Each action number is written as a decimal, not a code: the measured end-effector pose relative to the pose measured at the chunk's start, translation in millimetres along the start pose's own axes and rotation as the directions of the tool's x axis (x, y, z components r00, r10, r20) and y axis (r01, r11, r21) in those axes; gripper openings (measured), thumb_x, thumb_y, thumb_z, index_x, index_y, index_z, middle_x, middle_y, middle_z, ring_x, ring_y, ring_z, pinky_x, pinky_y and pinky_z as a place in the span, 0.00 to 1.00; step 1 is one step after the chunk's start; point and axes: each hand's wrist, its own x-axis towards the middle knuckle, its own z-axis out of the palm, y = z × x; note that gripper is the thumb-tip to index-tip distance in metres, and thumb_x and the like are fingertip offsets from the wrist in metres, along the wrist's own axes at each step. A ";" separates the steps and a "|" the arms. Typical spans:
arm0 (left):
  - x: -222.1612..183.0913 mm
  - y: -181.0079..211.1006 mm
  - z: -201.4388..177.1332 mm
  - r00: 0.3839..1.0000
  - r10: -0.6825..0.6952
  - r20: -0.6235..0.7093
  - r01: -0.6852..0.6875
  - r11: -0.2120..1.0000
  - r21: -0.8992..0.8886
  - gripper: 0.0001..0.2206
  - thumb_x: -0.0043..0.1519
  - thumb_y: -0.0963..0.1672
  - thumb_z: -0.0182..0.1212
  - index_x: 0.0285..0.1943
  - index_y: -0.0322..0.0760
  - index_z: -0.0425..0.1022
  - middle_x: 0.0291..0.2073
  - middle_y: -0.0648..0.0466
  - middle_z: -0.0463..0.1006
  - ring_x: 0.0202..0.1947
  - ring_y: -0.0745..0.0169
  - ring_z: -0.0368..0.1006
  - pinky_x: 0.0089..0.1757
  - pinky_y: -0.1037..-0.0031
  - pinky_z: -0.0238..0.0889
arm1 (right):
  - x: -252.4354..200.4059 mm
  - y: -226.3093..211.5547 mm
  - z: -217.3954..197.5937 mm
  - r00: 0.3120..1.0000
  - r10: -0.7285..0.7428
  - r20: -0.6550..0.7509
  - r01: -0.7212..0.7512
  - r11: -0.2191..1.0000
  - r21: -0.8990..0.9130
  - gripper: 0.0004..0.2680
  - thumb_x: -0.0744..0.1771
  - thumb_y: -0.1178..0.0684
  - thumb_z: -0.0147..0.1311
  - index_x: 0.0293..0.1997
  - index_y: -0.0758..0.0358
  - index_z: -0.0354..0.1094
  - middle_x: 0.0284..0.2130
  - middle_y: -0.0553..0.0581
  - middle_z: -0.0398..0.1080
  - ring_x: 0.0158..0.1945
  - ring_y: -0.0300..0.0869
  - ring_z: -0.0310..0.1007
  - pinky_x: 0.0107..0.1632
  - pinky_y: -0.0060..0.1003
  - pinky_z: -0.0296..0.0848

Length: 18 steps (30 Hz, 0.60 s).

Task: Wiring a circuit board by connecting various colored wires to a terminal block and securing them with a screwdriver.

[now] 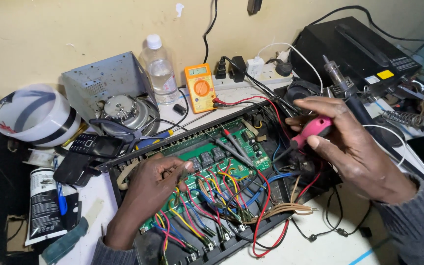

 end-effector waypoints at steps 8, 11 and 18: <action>3.6 -2.6 0.4 1.000 0.012 -0.006 -0.012 1.000 0.023 0.17 0.62 0.56 0.53 0.35 0.56 0.87 0.15 0.64 0.85 0.32 0.71 0.64 0.36 0.70 0.56 | 8.6 4.2 3.2 0.990 -0.141 -0.019 0.135 0.973 -0.189 0.19 0.66 0.55 0.57 0.64 0.69 0.65 0.43 0.58 0.75 0.48 0.44 0.75 0.57 0.38 0.68; 2.5 -5.3 2.8 0.997 0.079 -0.022 -0.078 0.997 0.022 0.17 0.62 0.56 0.53 0.33 0.54 0.87 0.16 0.64 0.85 0.32 0.70 0.66 0.35 0.70 0.58 | 2.1 5.9 13.2 0.977 -0.170 -0.130 0.131 0.956 -0.261 0.16 0.66 0.57 0.61 0.60 0.71 0.68 0.47 0.63 0.72 0.49 0.49 0.73 0.56 0.40 0.68; -2.3 -1.6 -0.4 0.996 0.087 -0.035 -0.086 0.996 0.021 0.17 0.63 0.56 0.53 0.34 0.55 0.87 0.16 0.64 0.85 0.34 0.69 0.67 0.38 0.70 0.58 | -21.3 12.6 17.9 0.973 -0.057 -0.225 -0.003 0.967 -0.257 0.17 0.66 0.57 0.60 0.62 0.69 0.64 0.51 0.63 0.69 0.47 0.47 0.74 0.52 0.39 0.72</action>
